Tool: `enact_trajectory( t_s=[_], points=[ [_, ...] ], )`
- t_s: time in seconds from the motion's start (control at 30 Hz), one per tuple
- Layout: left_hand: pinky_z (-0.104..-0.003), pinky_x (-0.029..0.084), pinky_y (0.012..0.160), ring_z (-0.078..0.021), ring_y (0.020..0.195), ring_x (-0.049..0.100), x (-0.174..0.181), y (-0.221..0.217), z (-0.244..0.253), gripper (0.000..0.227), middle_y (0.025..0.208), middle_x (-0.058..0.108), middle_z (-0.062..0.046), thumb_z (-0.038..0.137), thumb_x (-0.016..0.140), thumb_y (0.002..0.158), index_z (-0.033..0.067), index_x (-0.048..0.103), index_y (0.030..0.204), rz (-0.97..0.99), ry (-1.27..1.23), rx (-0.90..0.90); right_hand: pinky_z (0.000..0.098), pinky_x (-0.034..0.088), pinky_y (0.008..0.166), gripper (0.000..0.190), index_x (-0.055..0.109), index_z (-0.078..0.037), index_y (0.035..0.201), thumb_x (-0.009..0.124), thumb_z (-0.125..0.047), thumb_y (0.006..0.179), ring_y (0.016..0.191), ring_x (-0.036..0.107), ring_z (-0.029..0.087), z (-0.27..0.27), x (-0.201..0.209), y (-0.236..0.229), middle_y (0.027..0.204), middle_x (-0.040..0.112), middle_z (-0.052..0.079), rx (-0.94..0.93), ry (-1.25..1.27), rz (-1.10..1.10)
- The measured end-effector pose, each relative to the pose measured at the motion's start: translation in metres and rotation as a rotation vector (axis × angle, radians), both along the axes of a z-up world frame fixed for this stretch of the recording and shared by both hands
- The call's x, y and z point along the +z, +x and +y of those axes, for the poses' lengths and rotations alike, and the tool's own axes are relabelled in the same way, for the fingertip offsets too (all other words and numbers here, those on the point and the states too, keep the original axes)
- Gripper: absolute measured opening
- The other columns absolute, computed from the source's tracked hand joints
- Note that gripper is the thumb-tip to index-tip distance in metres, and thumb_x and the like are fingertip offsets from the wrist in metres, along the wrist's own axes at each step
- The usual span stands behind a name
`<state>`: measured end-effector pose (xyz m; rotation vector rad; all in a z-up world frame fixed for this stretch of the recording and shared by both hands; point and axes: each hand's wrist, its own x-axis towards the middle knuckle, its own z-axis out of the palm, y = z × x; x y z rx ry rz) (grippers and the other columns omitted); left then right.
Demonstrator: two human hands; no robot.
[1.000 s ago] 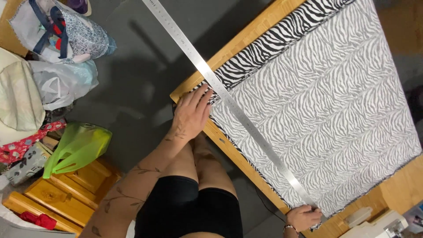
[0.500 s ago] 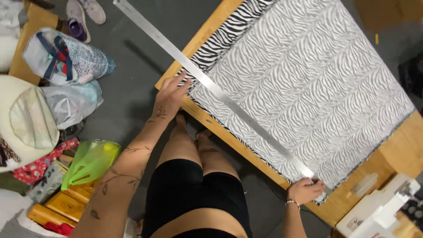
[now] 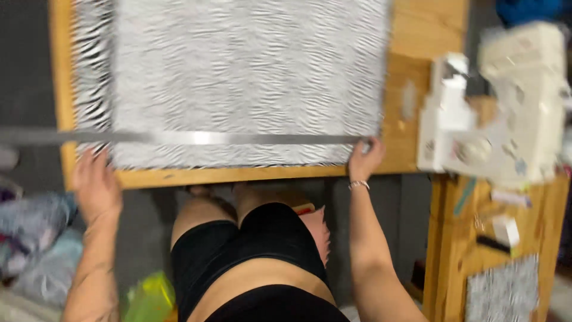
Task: The person is measuring and pinning zebra-patterned fabric onto a wooden board using a metal ruler and pins.
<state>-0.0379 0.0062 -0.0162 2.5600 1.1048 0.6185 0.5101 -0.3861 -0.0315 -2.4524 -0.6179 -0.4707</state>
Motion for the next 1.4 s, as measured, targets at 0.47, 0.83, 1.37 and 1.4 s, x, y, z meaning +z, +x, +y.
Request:
enact_trajectory(
  t_s=[0.47,0.83,1.37,1.4],
  points=[
    [-0.052,0.039,0.107,-0.0445,0.129,0.052,-0.025,-0.023,0.044,0.040,0.146,0.059,-0.024,0.024,0.069,0.102,0.0054,0.074,0.136,0.371,-0.083,0.091,0.0496,0.032,0.115,0.067,0.035,0.002,0.149,0.072,-0.018,0.097,0.136,0.043,0.039,0.011,0.041,0.149,0.147,0.047,0.023,-0.288,-0.116,0.350],
    [-0.047,0.057,0.083,-0.0464,0.107,0.064,0.111,0.232,-0.055,0.044,0.116,0.067,-0.028,0.011,0.088,0.088,-0.0046,0.071,0.124,-0.147,-0.477,-0.105,0.0603,0.046,0.102,0.060,0.051,0.007,0.137,0.079,-0.011,0.087,0.121,0.055,0.053,0.128,0.078,-0.003,0.124,0.061,0.034,-0.054,0.403,0.430],
    [-0.035,0.062,0.080,-0.0319,0.097,0.070,0.028,0.312,-0.043,0.053,0.114,0.072,-0.005,-0.012,0.071,0.076,0.0163,0.071,0.122,-0.089,-0.513,-0.431,0.0398,0.050,0.104,0.042,0.070,-0.014,0.116,0.087,-0.011,0.078,0.113,0.067,0.025,0.186,0.106,-0.102,0.112,0.072,0.007,0.881,0.589,0.742],
    [-0.036,0.062,0.085,-0.0285,0.100,0.071,0.019,0.308,-0.040,0.050,0.113,0.072,-0.002,-0.007,0.072,0.079,0.0202,0.071,0.121,-0.053,-0.456,-0.414,0.0364,0.050,0.104,0.042,0.071,-0.014,0.116,0.089,-0.015,0.078,0.112,0.068,0.020,0.183,0.116,-0.103,0.112,0.073,0.004,0.834,0.653,0.759]
  ],
)
